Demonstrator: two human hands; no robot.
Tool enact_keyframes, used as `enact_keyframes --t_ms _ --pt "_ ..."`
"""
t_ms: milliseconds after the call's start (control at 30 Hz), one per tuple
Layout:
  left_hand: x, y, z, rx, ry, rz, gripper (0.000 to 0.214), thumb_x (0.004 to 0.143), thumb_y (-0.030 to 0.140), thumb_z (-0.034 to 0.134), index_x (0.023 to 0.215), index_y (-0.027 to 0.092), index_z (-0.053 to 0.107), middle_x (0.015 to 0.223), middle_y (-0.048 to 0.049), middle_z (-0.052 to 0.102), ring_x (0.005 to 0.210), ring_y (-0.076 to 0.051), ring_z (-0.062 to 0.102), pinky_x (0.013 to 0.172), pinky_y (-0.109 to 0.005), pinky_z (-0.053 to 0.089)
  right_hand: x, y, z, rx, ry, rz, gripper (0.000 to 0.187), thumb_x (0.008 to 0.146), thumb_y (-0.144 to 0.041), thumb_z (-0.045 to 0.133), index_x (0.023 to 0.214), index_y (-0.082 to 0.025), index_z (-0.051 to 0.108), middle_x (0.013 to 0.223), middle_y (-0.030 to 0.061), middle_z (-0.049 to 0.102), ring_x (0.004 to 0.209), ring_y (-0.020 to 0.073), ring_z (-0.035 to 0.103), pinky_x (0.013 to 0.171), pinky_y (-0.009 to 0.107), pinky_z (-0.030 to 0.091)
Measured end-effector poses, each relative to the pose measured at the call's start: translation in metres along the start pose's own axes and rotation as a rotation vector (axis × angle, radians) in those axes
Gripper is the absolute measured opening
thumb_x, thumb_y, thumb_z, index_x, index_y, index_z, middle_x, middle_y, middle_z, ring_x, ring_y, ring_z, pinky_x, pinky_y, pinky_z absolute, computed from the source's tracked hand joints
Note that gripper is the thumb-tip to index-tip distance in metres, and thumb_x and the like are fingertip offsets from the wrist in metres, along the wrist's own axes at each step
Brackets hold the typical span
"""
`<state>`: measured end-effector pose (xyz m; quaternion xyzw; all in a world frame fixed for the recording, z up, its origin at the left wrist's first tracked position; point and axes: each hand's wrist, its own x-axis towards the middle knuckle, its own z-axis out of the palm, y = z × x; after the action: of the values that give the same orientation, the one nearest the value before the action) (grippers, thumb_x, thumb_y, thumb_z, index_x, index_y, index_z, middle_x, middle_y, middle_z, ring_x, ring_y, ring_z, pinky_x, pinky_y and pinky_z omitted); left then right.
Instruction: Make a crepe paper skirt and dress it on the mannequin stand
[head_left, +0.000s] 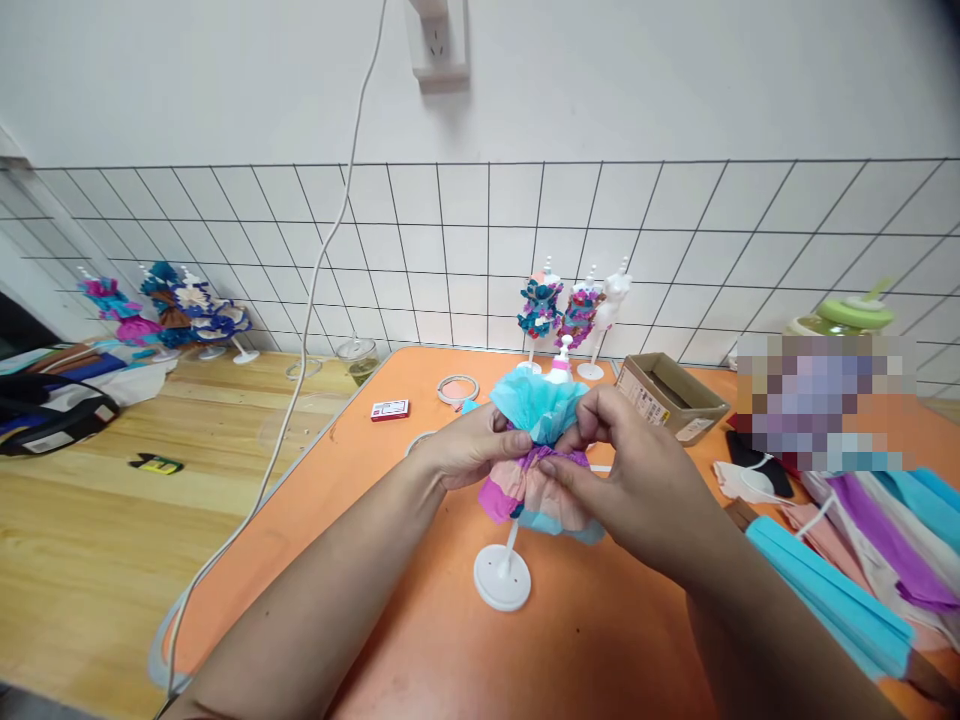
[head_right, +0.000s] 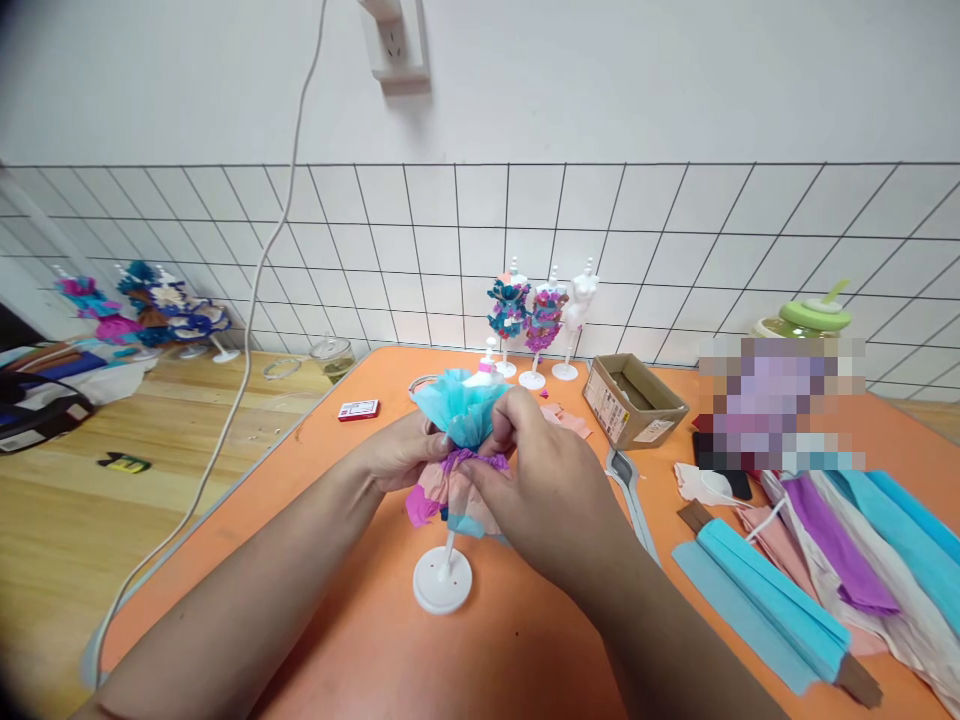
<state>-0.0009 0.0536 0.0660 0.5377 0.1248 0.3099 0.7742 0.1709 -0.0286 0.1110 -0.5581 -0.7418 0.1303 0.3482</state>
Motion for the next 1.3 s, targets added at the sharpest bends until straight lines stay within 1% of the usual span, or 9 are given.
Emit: enact_keyframes --t_ms 233,467,633,733,833,933,1033,1167,1300 --pt "-0.001 -0.002 0.004 0.022 0.05 -0.061 0.054 0.061 0.036 0.082 0.105 0.012 0.063 0.104 -0.0128 0.068 0.106 -0.027 0.061 0.093 -0.037 0.045 0.002 0.003 -0.002 -0.049 -0.044 0.056 0.024 0.075 -0.03 0.063 0.083 -0.024 0.041 0.077 -0.0041 0.061 0.07 0.017 0.059 0.061 0.028 0.04" --pt "0.004 -0.011 0.005 0.001 0.086 -0.024 0.053 0.065 0.036 0.079 0.109 0.014 0.061 0.117 -0.0142 0.063 0.111 -0.027 0.058 0.097 -0.037 0.042 0.005 0.011 -0.002 -0.055 -0.078 0.082 0.026 0.075 -0.035 0.062 0.084 -0.025 0.041 0.078 -0.0032 0.062 0.072 0.0184 0.059 0.059 0.028 0.039" --pt "0.003 -0.01 0.0 0.17 0.108 -0.05 0.046 0.074 0.037 0.072 0.112 0.015 0.061 0.122 -0.0129 0.061 0.112 -0.025 0.057 0.099 -0.038 0.04 0.009 0.015 0.001 -0.103 -0.073 0.105 0.027 0.074 -0.037 0.063 0.084 -0.025 0.04 0.074 -0.0032 0.063 0.068 0.0188 0.058 0.055 0.027 0.037" --pt "0.001 -0.008 -0.007 0.244 0.074 -0.037 0.047 0.078 0.045 0.066 0.114 0.015 0.061 0.125 -0.0131 0.059 0.113 -0.025 0.056 0.1 -0.04 0.038 0.011 0.017 0.005 -0.113 -0.069 0.097 0.028 0.075 -0.04 0.062 0.083 -0.024 0.04 0.071 -0.003 0.062 0.065 0.019 0.058 0.054 0.027 0.036" --pt "-0.001 -0.003 -0.01 0.286 -0.004 -0.052 0.061 0.073 0.056 0.064 0.118 0.015 0.058 0.127 -0.014 0.057 0.116 -0.028 0.053 0.1 -0.042 0.039 0.012 0.018 0.007 -0.127 -0.064 0.084 0.029 0.075 -0.042 0.062 0.082 -0.024 0.041 0.069 -0.0031 0.061 0.064 0.0186 0.057 0.054 0.027 0.035" --pt "-0.002 0.003 -0.008 0.383 -0.023 -0.082 0.059 0.069 0.04 0.075 0.12 0.016 0.056 0.127 -0.0128 0.057 0.118 -0.027 0.051 0.1 -0.04 0.039 0.013 0.018 0.009 -0.123 -0.065 0.084 0.029 0.074 -0.042 0.063 0.082 -0.024 0.042 0.07 -0.0033 0.06 0.063 0.0177 0.057 0.053 0.026 0.035" --pt "-0.003 0.008 -0.008 0.403 -0.003 -0.103 0.053 0.071 0.029 0.075 0.119 0.016 0.057 0.122 -0.012 0.061 0.114 -0.025 0.055 0.098 -0.039 0.04 0.016 0.023 0.008 0.023 -0.125 0.076 0.029 0.074 -0.041 0.064 0.082 -0.024 0.042 0.071 -0.0035 0.06 0.064 0.0163 0.057 0.053 0.025 0.038" --pt "-0.007 0.015 -0.013 0.429 0.002 -0.142 0.054 0.069 0.026 0.075 0.119 0.016 0.057 0.116 -0.0115 0.064 0.108 -0.025 0.058 0.094 -0.039 0.043 0.02 0.036 0.001 0.421 -0.308 0.073 0.028 0.079 -0.04 0.062 0.087 -0.023 0.042 0.078 -0.0014 0.062 0.072 0.0153 0.061 0.062 0.026 0.047" --pt "-0.012 0.024 -0.016 0.425 0.024 -0.116 0.054 0.067 0.023 0.076 0.118 0.017 0.059 0.115 -0.0101 0.064 0.11 -0.024 0.057 0.094 -0.037 0.043 0.021 0.046 -0.003 0.483 -0.278 0.129 0.032 0.077 -0.043 0.065 0.089 -0.023 0.043 0.083 -0.0001 0.062 0.078 0.0159 0.061 0.069 0.029 0.048"
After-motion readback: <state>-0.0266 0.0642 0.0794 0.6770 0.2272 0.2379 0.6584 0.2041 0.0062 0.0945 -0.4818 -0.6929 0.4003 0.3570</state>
